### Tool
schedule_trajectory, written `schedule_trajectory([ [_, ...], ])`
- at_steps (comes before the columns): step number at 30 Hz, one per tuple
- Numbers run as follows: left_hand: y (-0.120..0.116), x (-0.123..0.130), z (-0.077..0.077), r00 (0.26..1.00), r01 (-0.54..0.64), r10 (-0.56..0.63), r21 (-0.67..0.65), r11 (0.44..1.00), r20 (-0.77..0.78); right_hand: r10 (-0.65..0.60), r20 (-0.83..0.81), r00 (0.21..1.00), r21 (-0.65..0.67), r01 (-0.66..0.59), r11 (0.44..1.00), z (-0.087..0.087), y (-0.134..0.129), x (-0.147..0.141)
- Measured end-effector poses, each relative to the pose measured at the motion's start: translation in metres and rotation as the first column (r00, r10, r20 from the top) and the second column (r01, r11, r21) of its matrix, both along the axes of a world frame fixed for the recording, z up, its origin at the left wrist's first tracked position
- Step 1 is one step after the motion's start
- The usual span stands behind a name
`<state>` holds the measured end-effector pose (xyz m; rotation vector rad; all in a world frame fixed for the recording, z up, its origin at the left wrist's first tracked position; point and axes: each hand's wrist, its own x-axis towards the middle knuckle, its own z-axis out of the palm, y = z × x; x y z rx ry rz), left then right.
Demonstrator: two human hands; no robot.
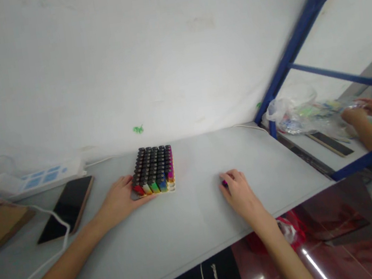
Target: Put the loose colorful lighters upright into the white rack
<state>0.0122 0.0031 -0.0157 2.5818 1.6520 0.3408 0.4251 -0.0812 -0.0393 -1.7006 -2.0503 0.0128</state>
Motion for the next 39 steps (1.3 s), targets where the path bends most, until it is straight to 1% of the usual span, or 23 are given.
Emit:
schedule_trajectory([
  [3,-0.001,0.001,0.0,1.0,0.005,-0.005,0.013,1.0,-0.004,0.158,-0.049,0.986,-0.053,-0.16,0.986,0.016,-0.001,0.005],
  [5,-0.002,0.001,0.001,1.0,0.008,-0.009,0.016,1.0,0.015,0.192,-0.049,0.98,-0.042,-0.194,0.98,0.025,-0.002,0.012],
  [8,-0.002,0.001,0.002,0.999,0.005,-0.005,0.019,1.0,0.035,0.161,0.028,0.987,-0.009,-0.16,0.987,0.027,0.001,0.019],
  [11,0.0,0.0,0.0,0.996,0.002,-0.003,0.016,1.0,0.085,0.134,0.074,0.988,-0.06,-0.13,0.99,0.02,0.01,0.016],
  [14,0.002,-0.002,-0.003,0.989,-0.002,-0.001,0.018,1.0,0.15,0.089,0.127,0.988,-0.068,-0.081,0.994,0.015,0.024,0.0],
  [17,0.002,-0.003,-0.004,0.989,0.001,-0.006,0.038,0.999,0.149,0.101,0.163,0.981,-0.081,-0.089,0.993,0.015,0.043,-0.021],
  [19,0.001,-0.002,-0.003,0.991,0.003,-0.009,0.047,0.999,0.132,0.138,0.129,0.982,-0.121,-0.123,0.985,0.017,0.057,-0.032],
  [20,0.001,-0.002,-0.003,0.992,0.004,-0.01,0.048,0.999,0.124,0.161,0.079,0.984,-0.142,-0.149,0.979,0.018,0.063,-0.037],
  [22,0.0,-0.001,-0.002,0.994,0.007,-0.012,0.046,0.999,0.112,0.211,-0.099,0.972,-0.191,-0.227,0.955,0.023,0.076,-0.043],
  [23,-0.001,-0.001,-0.002,0.994,0.008,-0.013,0.046,0.999,0.108,0.236,-0.214,0.948,-0.212,-0.281,0.936,0.026,0.082,-0.045],
  [24,-0.001,-0.001,-0.001,0.994,0.009,-0.014,0.044,0.999,0.105,0.256,-0.336,0.907,-0.222,-0.34,0.914,0.029,0.087,-0.047],
  [25,-0.001,-0.002,-0.001,0.995,0.008,-0.012,0.042,0.999,0.103,0.267,-0.454,0.85,-0.216,-0.396,0.893,0.033,0.091,-0.05],
  [27,0.0,-0.002,-0.002,0.995,0.006,-0.01,0.036,0.999,0.098,0.27,-0.653,0.708,-0.168,-0.483,0.859,0.039,0.096,-0.059],
  [30,0.0,-0.003,-0.002,0.995,0.008,-0.012,0.038,0.999,0.1,0.229,-0.845,0.483,-0.087,-0.548,0.832,0.043,0.098,-0.082],
  [32,0.0,-0.003,-0.002,0.993,0.006,-0.011,0.045,0.999,0.117,0.17,-0.915,0.366,-0.061,-0.542,0.838,0.038,0.095,-0.1],
  [33,-0.001,-0.003,-0.002,0.992,0.002,-0.008,0.047,0.999,0.127,0.139,-0.935,0.326,-0.056,-0.521,0.851,0.035,0.093,-0.108],
  [35,-0.001,-0.003,-0.002,0.99,-0.006,0.0,0.045,0.999,0.14,0.093,-0.953,0.29,-0.058,-0.472,0.88,0.027,0.087,-0.12],
  [39,-0.002,-0.003,-0.002,0.991,0.0,-0.005,0.034,0.999,0.132,0.053,-0.955,0.293,-0.071,-0.398,0.915,0.018,0.076,-0.128],
])
